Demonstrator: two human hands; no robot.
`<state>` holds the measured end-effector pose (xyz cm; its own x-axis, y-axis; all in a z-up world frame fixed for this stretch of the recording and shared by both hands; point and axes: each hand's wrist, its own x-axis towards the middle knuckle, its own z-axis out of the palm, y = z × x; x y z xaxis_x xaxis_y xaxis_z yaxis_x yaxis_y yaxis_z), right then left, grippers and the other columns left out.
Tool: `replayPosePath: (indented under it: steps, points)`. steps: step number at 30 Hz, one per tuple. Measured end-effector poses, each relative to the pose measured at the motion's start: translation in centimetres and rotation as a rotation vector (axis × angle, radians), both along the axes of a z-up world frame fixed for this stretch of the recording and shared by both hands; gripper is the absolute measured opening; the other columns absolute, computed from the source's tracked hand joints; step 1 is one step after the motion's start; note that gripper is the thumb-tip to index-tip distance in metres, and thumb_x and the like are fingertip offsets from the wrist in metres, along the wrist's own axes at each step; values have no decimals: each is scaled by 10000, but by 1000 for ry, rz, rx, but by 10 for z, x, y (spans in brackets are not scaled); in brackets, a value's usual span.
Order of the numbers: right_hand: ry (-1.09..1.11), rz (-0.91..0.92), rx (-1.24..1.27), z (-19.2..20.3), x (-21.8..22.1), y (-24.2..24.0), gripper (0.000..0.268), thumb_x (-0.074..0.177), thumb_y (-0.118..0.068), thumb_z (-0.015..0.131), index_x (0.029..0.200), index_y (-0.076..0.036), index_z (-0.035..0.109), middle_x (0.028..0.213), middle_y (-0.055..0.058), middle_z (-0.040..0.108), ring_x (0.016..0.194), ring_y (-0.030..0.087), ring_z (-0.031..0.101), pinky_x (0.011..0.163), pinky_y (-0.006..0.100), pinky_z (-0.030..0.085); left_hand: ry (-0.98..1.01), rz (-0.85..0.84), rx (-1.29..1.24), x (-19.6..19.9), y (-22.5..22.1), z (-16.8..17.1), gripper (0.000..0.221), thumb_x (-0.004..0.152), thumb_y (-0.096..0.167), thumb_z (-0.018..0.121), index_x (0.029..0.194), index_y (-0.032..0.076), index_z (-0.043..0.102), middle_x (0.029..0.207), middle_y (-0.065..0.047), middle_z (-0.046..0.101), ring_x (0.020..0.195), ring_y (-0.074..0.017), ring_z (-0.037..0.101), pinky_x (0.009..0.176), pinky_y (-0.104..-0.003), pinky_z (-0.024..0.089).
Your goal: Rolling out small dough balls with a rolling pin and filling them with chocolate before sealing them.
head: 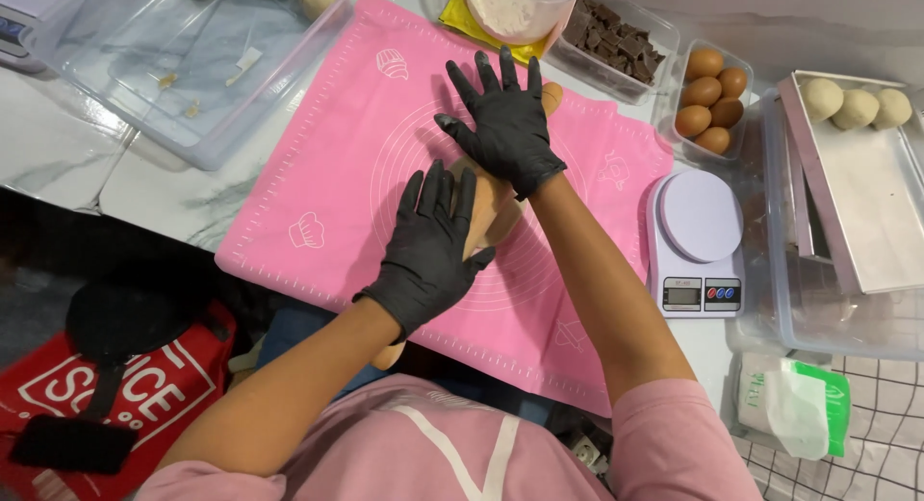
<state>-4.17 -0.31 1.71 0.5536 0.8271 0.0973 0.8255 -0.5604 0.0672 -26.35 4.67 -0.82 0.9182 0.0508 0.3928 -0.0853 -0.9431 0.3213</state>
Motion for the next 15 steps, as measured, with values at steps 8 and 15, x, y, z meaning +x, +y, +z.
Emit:
replayPosePath:
  steps: [8,15]
  points:
    - [-2,5,109,19,-19,-47,750,1054,-728,252,1662,-291,207,1707,157,281,1566,455,105,1191,648,-106,162,187,211,1,-51,3,1191,802,776,632,1667,127,135,1688,-287,125,1582,-417,108,1308,-496,84]
    - [55,-65,200,9,-27,-84,603,1099,-531,369,1660,-349,247,1747,89,146,1591,426,-5,1224,638,-103,375,230,832,-12,-81,34,998,947,782,162,1673,116,2,1706,-257,84,1562,-441,135,1287,-530,104]
